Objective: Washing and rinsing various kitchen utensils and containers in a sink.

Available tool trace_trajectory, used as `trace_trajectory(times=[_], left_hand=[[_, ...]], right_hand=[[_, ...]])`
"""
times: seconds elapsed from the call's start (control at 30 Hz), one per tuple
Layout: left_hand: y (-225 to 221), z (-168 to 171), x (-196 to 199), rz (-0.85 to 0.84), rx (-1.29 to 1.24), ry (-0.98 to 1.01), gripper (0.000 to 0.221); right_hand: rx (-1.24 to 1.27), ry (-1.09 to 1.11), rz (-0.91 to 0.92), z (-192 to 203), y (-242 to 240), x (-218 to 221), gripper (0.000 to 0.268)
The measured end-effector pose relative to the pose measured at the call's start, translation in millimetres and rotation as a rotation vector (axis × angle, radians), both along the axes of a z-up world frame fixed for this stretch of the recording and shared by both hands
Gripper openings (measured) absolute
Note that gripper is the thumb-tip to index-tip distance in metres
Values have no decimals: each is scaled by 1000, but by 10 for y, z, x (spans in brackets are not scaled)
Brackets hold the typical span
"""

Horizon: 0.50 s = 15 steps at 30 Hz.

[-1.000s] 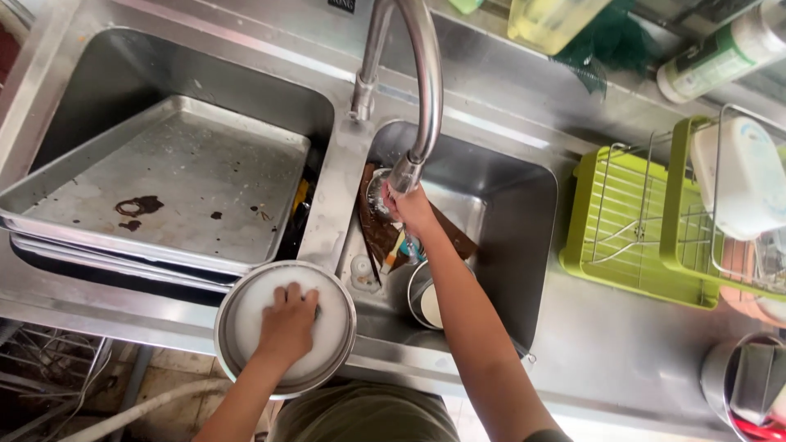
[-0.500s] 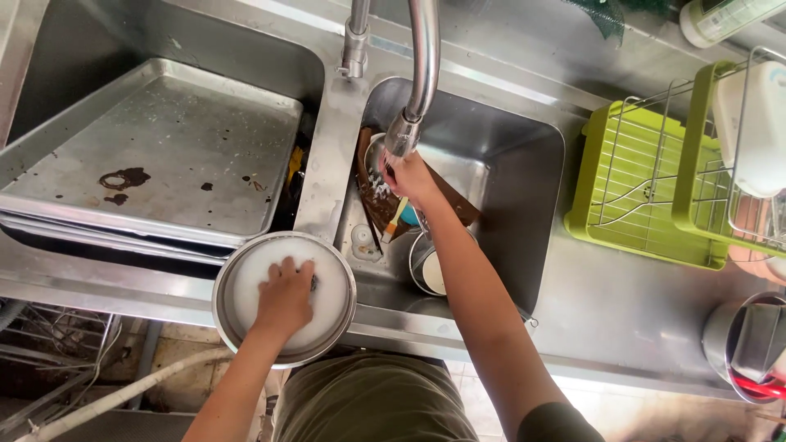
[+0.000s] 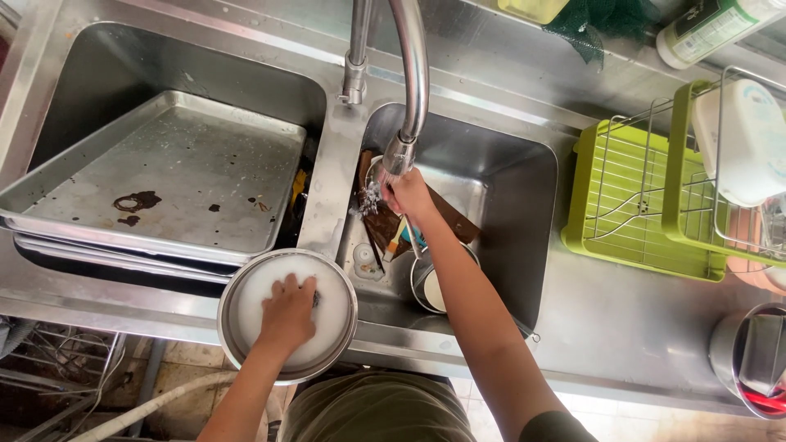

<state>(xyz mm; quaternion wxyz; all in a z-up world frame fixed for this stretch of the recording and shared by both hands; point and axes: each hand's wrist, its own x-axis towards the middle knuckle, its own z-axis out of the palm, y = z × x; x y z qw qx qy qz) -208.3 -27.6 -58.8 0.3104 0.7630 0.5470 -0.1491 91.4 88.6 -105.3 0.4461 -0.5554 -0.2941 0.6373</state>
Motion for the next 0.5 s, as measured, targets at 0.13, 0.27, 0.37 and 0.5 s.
trace_trajectory(times=[0.13,0.27,0.37,0.5], left_hand=[[-13,4,-20,9,-6,6,69],[-26,-32,-28,13,2,5,65],[-31,-40,-37,22,2,-2,65],[-52,-99,-47,19,31,-17,63]], right_hand=[[-102,-186,-76,24,42,35,31],[122,-106,77,20,20,89,17],[316,14,138,-18,28,128,14],[343,68,61,-127,46,254,29]])
